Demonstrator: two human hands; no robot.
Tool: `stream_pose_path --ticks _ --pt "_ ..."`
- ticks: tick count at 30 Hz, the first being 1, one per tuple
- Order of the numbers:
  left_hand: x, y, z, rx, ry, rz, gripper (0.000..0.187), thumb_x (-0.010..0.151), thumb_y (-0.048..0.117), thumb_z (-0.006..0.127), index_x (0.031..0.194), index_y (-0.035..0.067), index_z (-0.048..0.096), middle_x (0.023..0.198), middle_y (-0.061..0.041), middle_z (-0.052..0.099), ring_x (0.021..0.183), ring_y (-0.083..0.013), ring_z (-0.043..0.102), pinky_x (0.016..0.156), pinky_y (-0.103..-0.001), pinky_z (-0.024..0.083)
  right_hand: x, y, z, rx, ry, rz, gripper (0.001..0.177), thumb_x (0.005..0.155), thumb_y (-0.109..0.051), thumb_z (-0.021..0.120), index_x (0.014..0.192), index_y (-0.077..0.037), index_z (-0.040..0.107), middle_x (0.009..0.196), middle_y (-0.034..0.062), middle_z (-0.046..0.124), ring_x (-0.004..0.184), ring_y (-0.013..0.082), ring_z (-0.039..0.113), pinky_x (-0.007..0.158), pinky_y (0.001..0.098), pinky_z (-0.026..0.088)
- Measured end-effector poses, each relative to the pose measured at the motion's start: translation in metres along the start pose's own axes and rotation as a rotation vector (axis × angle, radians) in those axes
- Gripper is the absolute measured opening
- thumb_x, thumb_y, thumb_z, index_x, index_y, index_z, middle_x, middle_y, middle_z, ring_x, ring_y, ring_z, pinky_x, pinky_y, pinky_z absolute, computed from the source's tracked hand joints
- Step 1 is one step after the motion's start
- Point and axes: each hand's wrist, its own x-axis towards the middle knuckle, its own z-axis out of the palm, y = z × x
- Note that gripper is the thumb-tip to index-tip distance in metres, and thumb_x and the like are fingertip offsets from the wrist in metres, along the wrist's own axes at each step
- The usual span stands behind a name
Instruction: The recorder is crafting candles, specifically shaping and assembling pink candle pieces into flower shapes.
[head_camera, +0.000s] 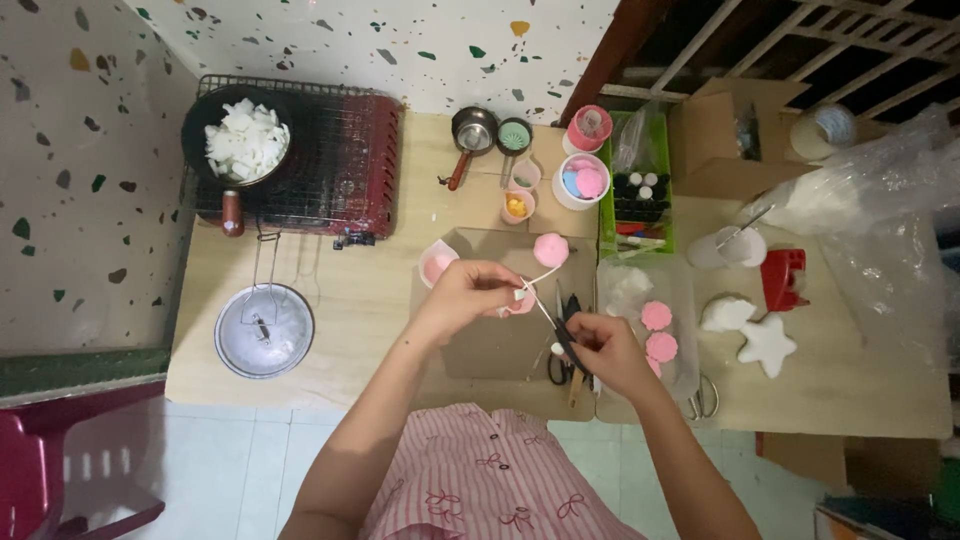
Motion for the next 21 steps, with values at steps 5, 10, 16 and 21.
stream_pose_path --ticks 5,10,16,21 --pt "-0.009 0.038 -0.008 -0.28 -0.364 -0.054 0.025 0.089 0.002 0.066 0.113 0.008 0.063 0.118 -0.013 0.073 0.092 -0.0178 0.077 0.073 -0.029 0.062 -0.003 0.01 0.0 0.291 -0.181 0.013 0.013 0.086 -0.002 0.072 0.077 -0.001 0.062 0.061 -0.0044 0.057 0.056 0.0025 0.054 0.049 0.0215 0.038" --pt "0.007 0.013 -0.018 -0.227 -0.509 -0.026 0.034 0.087 -0.006 0.067 0.121 0.0 0.068 0.122 -0.014 0.072 0.091 -0.0184 0.074 0.078 -0.031 0.061 -0.005 0.016 0.001 0.356 -0.231 0.028 0.015 0.086 -0.002 0.074 0.076 -0.002 0.063 0.062 -0.0057 0.053 0.054 0.0021 0.047 0.047 0.0215 0.032" --pt "0.013 0.007 -0.023 -0.17 -0.503 -0.006 0.043 0.086 -0.012 0.07 0.128 -0.003 0.071 0.112 -0.012 0.072 0.091 -0.0175 0.074 0.084 -0.032 0.062 -0.007 0.031 -0.003 0.304 -0.151 0.058 0.014 0.084 -0.006 0.075 0.074 -0.003 0.065 0.059 -0.0047 0.053 0.05 0.0031 0.048 0.043 0.0229 0.033" --pt "0.022 -0.005 -0.034 0.003 -0.186 0.042 0.047 0.081 -0.01 0.07 0.126 0.002 0.07 0.102 -0.007 0.076 0.086 -0.0122 0.074 0.077 -0.026 0.06 0.016 0.134 0.023 0.576 0.129 0.031 0.019 0.093 -0.013 0.072 0.079 -0.002 0.064 0.064 -0.0004 0.059 0.053 0.0081 0.051 0.047 0.0249 0.034"
